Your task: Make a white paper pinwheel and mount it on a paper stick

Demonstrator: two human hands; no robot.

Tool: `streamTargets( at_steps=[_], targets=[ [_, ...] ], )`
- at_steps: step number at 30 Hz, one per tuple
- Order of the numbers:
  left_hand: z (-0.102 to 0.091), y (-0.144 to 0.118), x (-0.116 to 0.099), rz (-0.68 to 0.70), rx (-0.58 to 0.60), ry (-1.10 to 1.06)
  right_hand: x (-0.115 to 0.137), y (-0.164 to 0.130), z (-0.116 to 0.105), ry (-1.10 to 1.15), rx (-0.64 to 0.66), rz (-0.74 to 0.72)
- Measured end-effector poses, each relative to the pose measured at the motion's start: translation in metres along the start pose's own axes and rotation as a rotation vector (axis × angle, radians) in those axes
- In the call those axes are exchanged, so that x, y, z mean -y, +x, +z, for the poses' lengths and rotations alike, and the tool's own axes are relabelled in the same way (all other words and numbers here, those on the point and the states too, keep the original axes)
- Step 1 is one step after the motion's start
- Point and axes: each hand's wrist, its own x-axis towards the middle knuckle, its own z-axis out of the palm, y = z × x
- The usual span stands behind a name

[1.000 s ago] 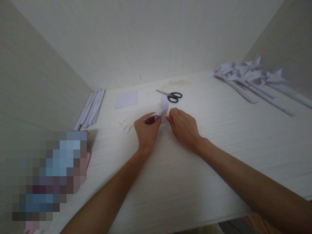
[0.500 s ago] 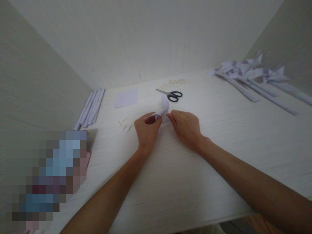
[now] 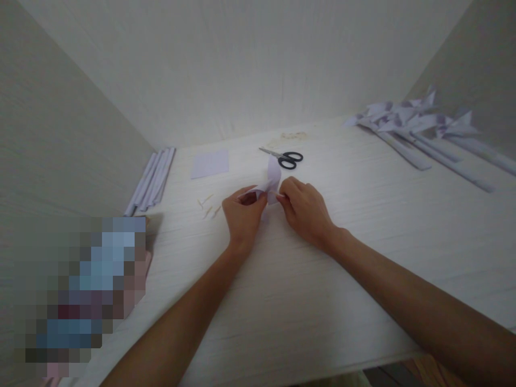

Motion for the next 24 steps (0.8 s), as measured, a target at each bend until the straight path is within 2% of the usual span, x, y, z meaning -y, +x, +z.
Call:
streamTargets(
  at_steps=[4, 12, 18, 24],
  targets=[
    [0.0000, 0.0002, -0.0003, -0.005, 0.003, 0.015, 0.0001, 0.0006, -0.0003, 0.003, 0.029, 0.057],
    [-0.0003, -0.0006, 0.0005, 0.002, 0.028, 0.025, 0.0019, 0.0030, -0.0009, -0.128, 0.146, 0.138],
    [-0.0007, -0.0005, 0.0005, -0.008, 0.032, 0.029, 0.0026, 0.0037, 0.0002, -0.082, 0.136, 0.088],
    [-0.0006, 0.0006, 0.0012, -0.041, 0.015, 0.033, -0.0006, 0.0014, 0.0004, 0.010, 0.067, 0.013]
  ],
)
